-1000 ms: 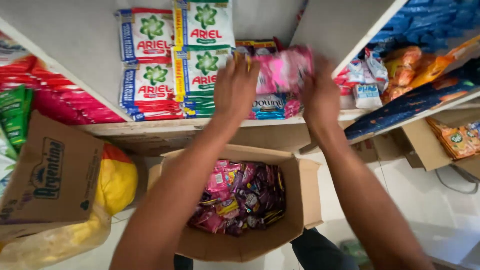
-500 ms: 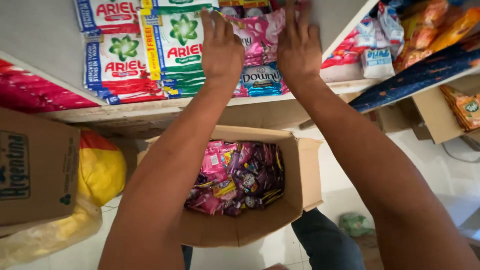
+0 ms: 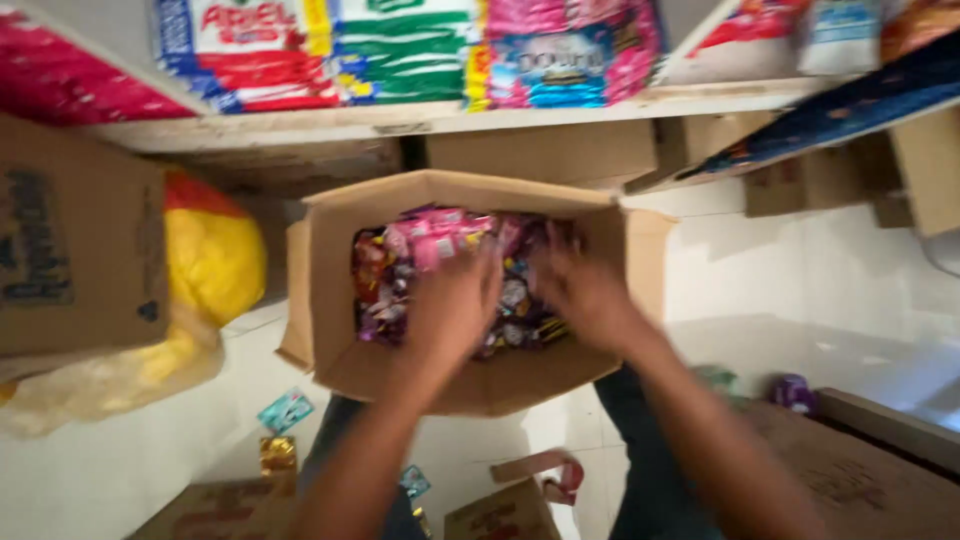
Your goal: Stocking laundry detergent and fabric softener sachets onto a shelf from a cardboard box.
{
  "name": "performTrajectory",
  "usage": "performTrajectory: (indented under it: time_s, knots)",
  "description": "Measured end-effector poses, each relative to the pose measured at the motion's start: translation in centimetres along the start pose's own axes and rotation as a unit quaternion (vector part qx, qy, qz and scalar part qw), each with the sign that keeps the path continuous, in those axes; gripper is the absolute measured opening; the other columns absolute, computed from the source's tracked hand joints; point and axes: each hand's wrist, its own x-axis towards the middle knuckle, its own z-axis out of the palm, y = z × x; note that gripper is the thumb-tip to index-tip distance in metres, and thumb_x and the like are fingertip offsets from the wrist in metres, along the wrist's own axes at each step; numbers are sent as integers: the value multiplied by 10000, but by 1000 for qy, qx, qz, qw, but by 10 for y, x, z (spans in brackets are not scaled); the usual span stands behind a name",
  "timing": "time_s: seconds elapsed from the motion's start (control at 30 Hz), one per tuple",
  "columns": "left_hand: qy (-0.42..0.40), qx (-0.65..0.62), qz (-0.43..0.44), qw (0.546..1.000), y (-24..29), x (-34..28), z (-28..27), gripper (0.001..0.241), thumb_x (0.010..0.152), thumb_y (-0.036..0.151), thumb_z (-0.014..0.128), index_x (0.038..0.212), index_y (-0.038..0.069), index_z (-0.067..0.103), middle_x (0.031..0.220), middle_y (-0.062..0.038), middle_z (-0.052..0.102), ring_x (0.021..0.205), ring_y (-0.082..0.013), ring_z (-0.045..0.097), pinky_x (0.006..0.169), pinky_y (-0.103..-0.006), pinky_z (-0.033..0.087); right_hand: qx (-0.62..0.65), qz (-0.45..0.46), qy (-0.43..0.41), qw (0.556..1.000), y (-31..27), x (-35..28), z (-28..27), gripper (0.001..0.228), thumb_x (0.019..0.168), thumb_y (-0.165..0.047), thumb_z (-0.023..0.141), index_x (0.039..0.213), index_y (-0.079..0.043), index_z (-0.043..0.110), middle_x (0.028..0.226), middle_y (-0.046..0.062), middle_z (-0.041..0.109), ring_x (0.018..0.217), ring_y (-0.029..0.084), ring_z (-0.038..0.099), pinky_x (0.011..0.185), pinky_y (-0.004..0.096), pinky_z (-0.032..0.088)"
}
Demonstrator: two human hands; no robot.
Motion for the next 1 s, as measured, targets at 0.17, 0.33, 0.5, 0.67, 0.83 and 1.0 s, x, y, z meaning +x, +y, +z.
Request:
performTrajectory:
  time_s: [0.17, 0.33, 0.5, 0.67, 0.83, 1.0]
  knots:
    - [-112, -28, 11, 993, -78, -52, 154, 256, 932, 305, 611, 977, 82, 727, 901, -206, 731, 858, -415, 710, 736, -578, 550, 2, 52, -222, 974, 78, -43, 123, 243, 916, -283, 654, 1051, -90, 712, 1010, 189, 738, 960, 378, 708, 872, 478, 542]
    - [-161, -34, 47, 985, -69, -33, 158, 245, 914, 256, 604, 1015, 88, 752, 963, -219, 745, 880, -427, 725, 743, -582, 563, -46, 127, -215, 967, 90, -23, 140, 219, 975, -222, 569, 1050, -71, 710, 1022, 224, 733, 972, 423, 700, 873, 534, 531]
    - [-233, -7, -28, 972, -91, -25, 185, 252, 884, 183, 594, 1005, 48, 769, 1039, -237, 742, 956, -425, 725, 803, -585, 571, -9, 59, -214, 975, 99, -23, 169, 276, 878, -166, 585, 1109, -47, 677, 1033, 261, 711, 956, 473, 672, 841, 553, 528]
    - [-201, -39, -59, 977, -123, -20, 224, 271, 894, 150, 548, 1023, 34, 755, 1075, -252, 729, 984, -426, 721, 830, -569, 567, -3, 52, -176, 983, 133, 18, 213, 220, 983, -205, 575, 1088, -36, 670, 1028, 276, 693, 958, 470, 662, 822, 549, 522]
    - [-128, -40, -91, 987, -156, -3, 229, 279, 875, 153, 542, 1058, 34, 716, 1077, -236, 727, 994, -428, 706, 824, -568, 559, 171, 154, -66, 971, 145, 90, 280, 203, 1109, -157, 521, 1076, -3, 649, 886, 246, 698, 781, 335, 706, 743, 462, 562]
    - [-67, -95, -226, 967, -173, 8, 168, 227, 918, 229, 563, 995, 110, 740, 1072, -185, 738, 1020, -393, 695, 874, -553, 545, 173, -82, 134, 972, 143, 83, 349, 406, 952, -13, 734, 1302, -76, 539, 1065, 187, 713, 950, 235, 676, 797, 411, 573]
